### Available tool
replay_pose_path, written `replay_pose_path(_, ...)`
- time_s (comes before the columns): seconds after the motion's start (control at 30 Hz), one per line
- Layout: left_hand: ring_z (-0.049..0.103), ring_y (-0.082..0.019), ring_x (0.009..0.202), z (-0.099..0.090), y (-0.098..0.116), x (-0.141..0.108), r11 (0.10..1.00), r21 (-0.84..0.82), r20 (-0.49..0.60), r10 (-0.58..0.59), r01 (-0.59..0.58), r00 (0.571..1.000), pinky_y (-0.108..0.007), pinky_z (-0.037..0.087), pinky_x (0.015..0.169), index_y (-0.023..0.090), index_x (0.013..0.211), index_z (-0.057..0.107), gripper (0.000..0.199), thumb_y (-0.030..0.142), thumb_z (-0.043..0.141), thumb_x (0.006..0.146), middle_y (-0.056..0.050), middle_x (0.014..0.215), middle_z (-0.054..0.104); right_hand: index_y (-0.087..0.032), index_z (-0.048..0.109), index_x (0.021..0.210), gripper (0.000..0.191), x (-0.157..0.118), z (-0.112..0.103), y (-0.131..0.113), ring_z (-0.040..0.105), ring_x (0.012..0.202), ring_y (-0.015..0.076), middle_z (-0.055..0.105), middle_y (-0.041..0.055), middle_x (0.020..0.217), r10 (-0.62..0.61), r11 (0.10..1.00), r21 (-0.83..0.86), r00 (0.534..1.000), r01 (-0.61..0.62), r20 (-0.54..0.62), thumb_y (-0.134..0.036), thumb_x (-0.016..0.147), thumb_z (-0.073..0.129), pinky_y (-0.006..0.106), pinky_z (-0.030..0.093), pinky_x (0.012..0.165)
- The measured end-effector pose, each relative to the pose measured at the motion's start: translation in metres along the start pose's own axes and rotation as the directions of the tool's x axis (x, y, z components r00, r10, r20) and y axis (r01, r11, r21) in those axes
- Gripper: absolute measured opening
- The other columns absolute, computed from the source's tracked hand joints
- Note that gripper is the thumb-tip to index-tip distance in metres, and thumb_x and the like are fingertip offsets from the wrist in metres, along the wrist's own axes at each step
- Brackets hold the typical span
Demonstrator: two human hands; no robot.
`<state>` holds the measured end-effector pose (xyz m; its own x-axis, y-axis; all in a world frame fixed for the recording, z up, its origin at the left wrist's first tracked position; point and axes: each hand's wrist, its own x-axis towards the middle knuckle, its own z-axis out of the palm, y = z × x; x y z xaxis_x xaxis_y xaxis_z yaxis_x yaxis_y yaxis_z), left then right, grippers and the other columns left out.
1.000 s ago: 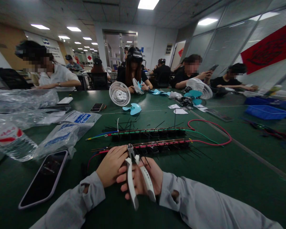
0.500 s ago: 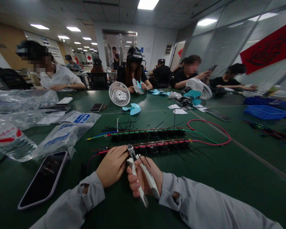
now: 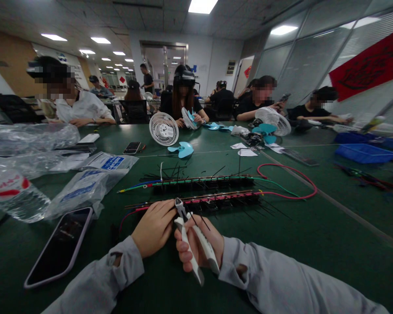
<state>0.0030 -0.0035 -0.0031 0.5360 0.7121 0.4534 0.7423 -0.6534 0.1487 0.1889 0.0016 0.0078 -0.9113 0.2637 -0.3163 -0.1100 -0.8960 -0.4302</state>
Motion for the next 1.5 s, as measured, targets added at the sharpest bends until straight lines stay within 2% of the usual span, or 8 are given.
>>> replay_pose_path(0.17,0.047,-0.027,0.119,0.000,-0.002,0.001,1.000,0.000,-0.010,0.005,-0.005,1.000,-0.046,0.038,0.100,0.015,0.119,0.055,0.040,0.010,0.043,0.082,-0.012,0.127,0.054,-0.013,0.048,0.084,0.026,0.003,-0.008,0.002,0.051,0.057,0.0140,0.053,0.0031,0.065,-0.044,0.999,-0.007,0.993,0.045,0.112,-0.034,0.070,0.040,0.034,0.042,0.062)
replay_pose_path(0.4,0.046,-0.027,0.120,0.000,-0.003,0.000,1.000,-0.003,0.001,0.005,-0.005,1.000,-0.046,0.037,0.100,0.016,0.121,0.053,0.041,0.010,0.043,0.082,-0.011,0.128,0.053,-0.012,0.050,0.085,0.027,0.005,-0.010,0.005,0.059,0.066,0.0185,0.060,0.0072,0.072,-0.090,0.995,-0.039,0.989,0.095,0.117,-0.026,0.065,0.039,0.037,0.045,0.067)
replay_pose_path(0.77,0.046,-0.027,0.120,0.000,-0.007,-0.001,0.999,-0.003,0.072,0.032,-0.032,0.997,-0.044,0.038,0.100,0.016,0.123,0.051,0.040,0.018,0.048,0.083,-0.012,0.130,0.052,-0.007,0.056,0.102,0.051,0.003,0.002,0.004,0.060,0.083,0.0218,0.064,0.0133,0.090,-0.096,0.994,-0.049,0.989,0.102,0.114,-0.024,0.055,0.041,0.043,0.032,0.091)
replay_pose_path(0.9,0.045,-0.027,0.121,-0.001,-0.005,0.000,1.000,-0.003,0.089,0.029,-0.029,0.996,-0.043,0.036,0.101,0.014,0.122,0.052,0.041,0.016,0.050,0.080,-0.012,0.130,0.051,-0.006,0.055,0.101,0.050,0.003,-0.001,0.004,0.059,0.082,0.0213,0.063,0.0132,0.089,-0.107,0.993,-0.032,0.986,0.111,0.128,-0.025,0.057,0.041,0.040,0.035,0.087)
replay_pose_path(1.03,0.044,-0.026,0.121,-0.001,-0.002,0.000,1.000,-0.001,0.051,-0.006,0.007,0.999,-0.044,0.035,0.102,0.014,0.121,0.053,0.041,0.012,0.047,0.080,-0.011,0.130,0.051,-0.009,0.054,0.097,0.041,0.004,-0.009,0.004,0.056,0.067,0.0183,0.060,0.0082,0.074,-0.106,0.994,-0.004,0.984,0.108,0.140,-0.027,0.063,0.040,0.037,0.040,0.072)
replay_pose_path(1.2,0.044,-0.025,0.121,0.000,-0.002,-0.001,1.000,0.009,0.032,-0.016,0.015,0.999,-0.043,0.034,0.103,0.014,0.120,0.053,0.038,0.011,0.043,0.084,-0.011,0.130,0.052,-0.012,0.051,0.088,0.031,0.004,-0.012,0.003,0.048,0.054,0.0135,0.050,0.0023,0.062,-0.054,0.999,0.020,0.980,0.051,0.190,-0.033,0.069,0.038,0.030,0.039,0.058)
replay_pose_path(1.33,0.043,-0.025,0.122,-0.002,-0.004,-0.002,1.000,0.009,0.047,-0.021,0.021,0.999,-0.043,0.033,0.103,0.014,0.120,0.053,0.038,0.012,0.044,0.083,-0.011,0.130,0.052,-0.012,0.051,0.087,0.031,0.005,-0.009,0.004,0.048,0.055,0.0139,0.052,0.0032,0.063,-0.047,0.999,0.000,0.980,0.048,0.195,-0.034,0.070,0.037,0.031,0.039,0.058)
replay_pose_path(1.5,0.044,-0.026,0.121,-0.002,-0.005,-0.002,1.000,-0.016,0.065,0.007,-0.006,0.998,-0.043,0.035,0.102,0.015,0.123,0.051,0.042,0.015,0.047,0.081,-0.012,0.131,0.051,-0.008,0.054,0.098,0.043,0.006,-0.005,0.008,0.054,0.065,0.0167,0.060,0.0091,0.073,-0.131,0.991,-0.018,0.985,0.133,0.114,-0.031,0.065,0.038,0.033,0.040,0.067)
